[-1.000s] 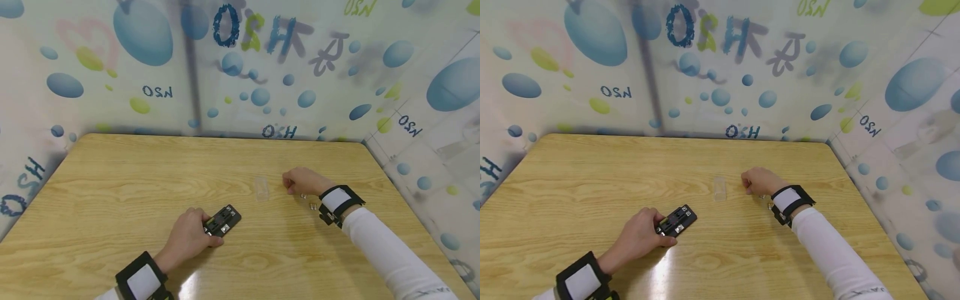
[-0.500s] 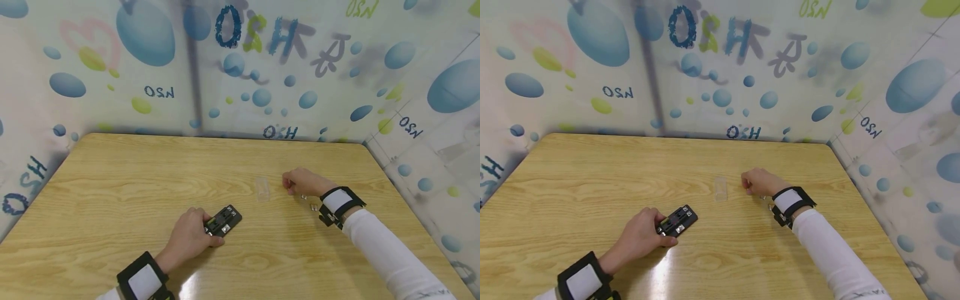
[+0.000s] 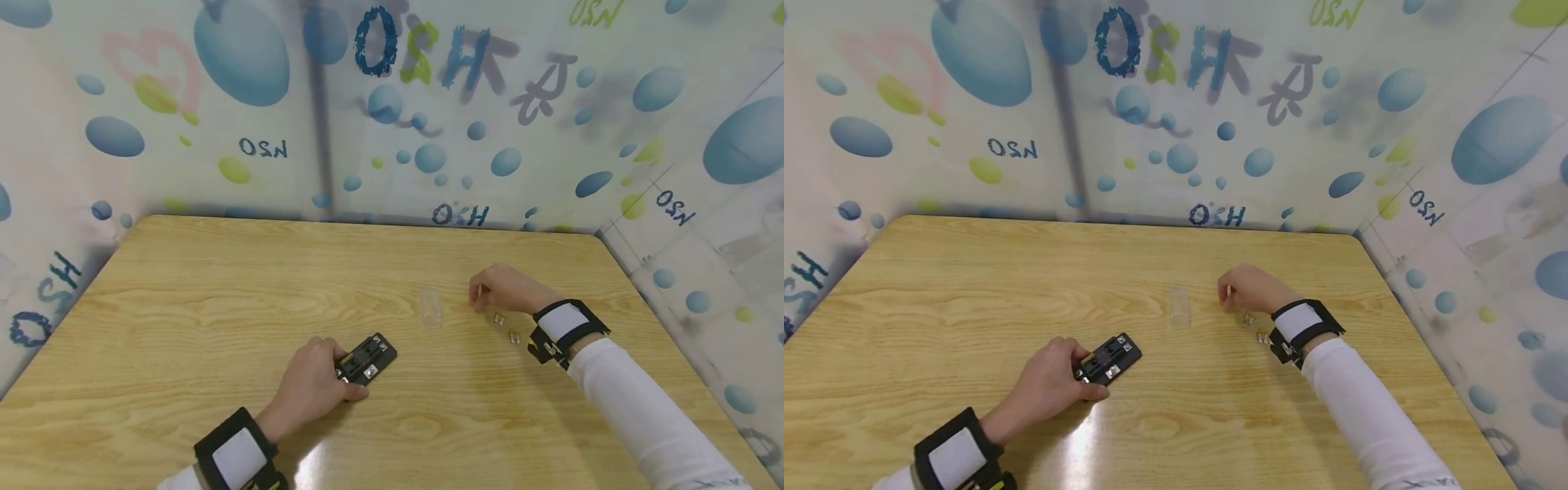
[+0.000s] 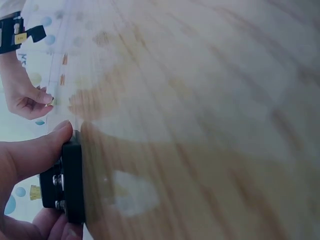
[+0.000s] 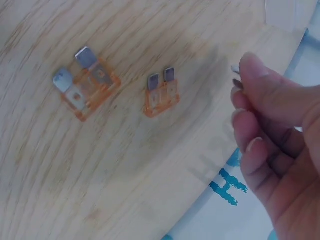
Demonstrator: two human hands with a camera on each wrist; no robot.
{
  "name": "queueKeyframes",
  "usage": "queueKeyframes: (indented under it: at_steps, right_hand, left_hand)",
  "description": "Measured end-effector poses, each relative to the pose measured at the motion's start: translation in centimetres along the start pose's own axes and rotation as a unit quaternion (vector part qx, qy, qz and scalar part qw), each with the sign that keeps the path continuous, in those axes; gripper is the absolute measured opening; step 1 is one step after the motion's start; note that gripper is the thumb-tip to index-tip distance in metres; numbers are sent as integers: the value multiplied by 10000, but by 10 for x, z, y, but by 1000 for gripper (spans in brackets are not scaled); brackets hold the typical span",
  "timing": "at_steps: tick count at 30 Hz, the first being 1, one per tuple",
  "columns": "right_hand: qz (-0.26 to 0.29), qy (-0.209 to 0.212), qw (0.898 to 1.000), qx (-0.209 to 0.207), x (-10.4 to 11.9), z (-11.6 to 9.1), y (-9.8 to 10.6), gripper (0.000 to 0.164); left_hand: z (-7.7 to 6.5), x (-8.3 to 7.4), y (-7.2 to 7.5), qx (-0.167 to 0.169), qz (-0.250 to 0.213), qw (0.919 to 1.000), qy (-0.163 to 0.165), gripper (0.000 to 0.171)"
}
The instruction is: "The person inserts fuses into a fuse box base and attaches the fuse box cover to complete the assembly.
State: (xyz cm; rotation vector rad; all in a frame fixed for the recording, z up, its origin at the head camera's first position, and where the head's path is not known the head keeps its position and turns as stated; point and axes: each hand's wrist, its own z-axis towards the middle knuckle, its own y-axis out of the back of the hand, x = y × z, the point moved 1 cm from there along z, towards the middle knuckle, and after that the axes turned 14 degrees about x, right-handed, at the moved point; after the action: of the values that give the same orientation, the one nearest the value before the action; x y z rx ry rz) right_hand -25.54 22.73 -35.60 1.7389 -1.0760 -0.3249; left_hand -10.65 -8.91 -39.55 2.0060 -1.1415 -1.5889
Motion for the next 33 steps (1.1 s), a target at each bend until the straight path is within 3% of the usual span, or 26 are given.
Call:
queueKeyframes:
  at_steps: [10, 33]
  right_hand:
    - [-130, 60, 9995, -289, 2, 1, 2, 6]
    - [-175, -57, 9986, -496, 16, 0, 18, 7]
  left_hand:
    - [-1, 0, 1, -36, 34, 10000, -6, 60]
    - [0, 0, 1, -12, 74, 10000, 2, 61]
